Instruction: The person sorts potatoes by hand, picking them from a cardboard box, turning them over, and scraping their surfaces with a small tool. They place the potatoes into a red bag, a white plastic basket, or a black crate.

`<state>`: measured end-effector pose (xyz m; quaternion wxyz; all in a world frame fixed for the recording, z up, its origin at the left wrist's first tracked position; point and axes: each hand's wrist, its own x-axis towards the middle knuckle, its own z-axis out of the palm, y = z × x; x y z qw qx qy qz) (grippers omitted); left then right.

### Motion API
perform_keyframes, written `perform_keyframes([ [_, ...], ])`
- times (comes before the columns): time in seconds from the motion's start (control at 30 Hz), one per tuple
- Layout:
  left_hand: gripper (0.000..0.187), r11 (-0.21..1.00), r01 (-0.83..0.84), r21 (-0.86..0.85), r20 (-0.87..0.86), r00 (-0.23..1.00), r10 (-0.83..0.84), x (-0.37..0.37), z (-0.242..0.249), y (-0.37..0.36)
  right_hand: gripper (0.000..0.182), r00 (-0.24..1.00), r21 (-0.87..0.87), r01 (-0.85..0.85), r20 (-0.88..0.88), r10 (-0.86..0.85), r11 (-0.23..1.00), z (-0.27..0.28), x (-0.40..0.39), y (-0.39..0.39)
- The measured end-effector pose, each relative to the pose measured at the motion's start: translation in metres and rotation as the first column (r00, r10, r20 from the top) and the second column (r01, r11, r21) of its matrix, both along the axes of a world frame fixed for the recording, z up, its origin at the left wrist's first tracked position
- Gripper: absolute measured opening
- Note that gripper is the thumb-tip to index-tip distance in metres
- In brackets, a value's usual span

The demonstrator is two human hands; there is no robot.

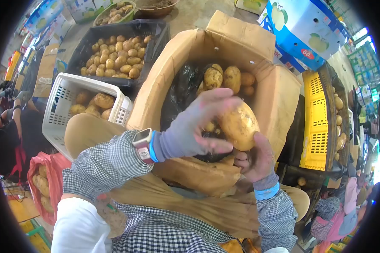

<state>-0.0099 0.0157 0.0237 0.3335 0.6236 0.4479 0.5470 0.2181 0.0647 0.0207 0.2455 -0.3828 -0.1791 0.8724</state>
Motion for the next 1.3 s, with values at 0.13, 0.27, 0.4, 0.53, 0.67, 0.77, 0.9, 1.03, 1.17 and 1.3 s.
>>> perform_keyframes([
  [0.13, 0.036, 0.98, 0.009, 0.201, -0.282, 0.958, 0.049, 0.006, -0.013, -0.001, 0.053, 0.998, -0.088, -0.043, 0.044, 0.047, 0.995, 0.004, -0.014, -0.004],
  [0.27, 0.023, 0.977, 0.151, -0.147, 0.429, 0.9, -0.075, -0.006, -0.015, 0.003, 0.056, 0.996, -0.237, -0.076, -0.068, 0.061, 0.968, 0.001, -0.017, -0.002],
  [0.4, 0.03, 0.945, 0.209, -0.251, 0.736, 0.675, 0.046, -0.014, -0.008, 0.006, 0.057, 0.952, -0.337, -0.144, -0.305, 0.037, 0.931, -0.001, -0.017, 0.001],
  [0.53, 0.04, 0.992, 0.056, -0.109, 0.501, 0.866, 0.006, 0.006, -0.009, 0.005, 0.063, 0.975, -0.248, -0.12, -0.212, 0.067, 0.961, 0.005, -0.017, 0.001],
  [0.67, 0.028, 0.982, -0.073, 0.175, 0.072, 0.996, 0.061, -0.001, -0.007, 0.005, 0.062, 0.947, -0.241, -0.16, -0.31, 0.081, 0.957, 0.002, -0.018, -0.003],
  [0.77, 0.026, 0.997, -0.047, 0.06, 0.032, 0.998, 0.045, -0.009, -0.003, 0.0, 0.061, 0.952, -0.229, -0.172, -0.29, 0.101, 0.958, 0.001, -0.019, -0.007],
  [0.9, 0.027, 0.975, 0.071, -0.209, 0.686, 0.721, 0.094, -0.003, -0.006, -0.003, 0.06, 0.984, -0.118, -0.115, -0.153, 0.096, 0.986, 0.009, -0.026, -0.01],
  [1.03, 0.026, 0.995, -0.089, -0.054, 0.292, 0.951, 0.101, -0.004, 0.003, 0.002, 0.059, 0.996, 0.11, 0.016, 0.086, -0.025, 0.994, 0.002, -0.023, -0.016],
  [1.17, 0.027, 0.999, -0.024, 0.042, 0.002, 1.0, 0.024, -0.014, -0.001, 0.003, 0.057, 0.953, 0.33, -0.103, 0.302, -0.001, 0.938, 0.0, -0.014, -0.016],
  [1.3, 0.027, 0.914, 0.099, -0.395, 0.545, 0.826, 0.146, -0.01, -0.009, 0.003, 0.056, 0.944, 0.454, -0.193, 0.328, 0.038, 0.87, 0.0, -0.009, -0.02],
])
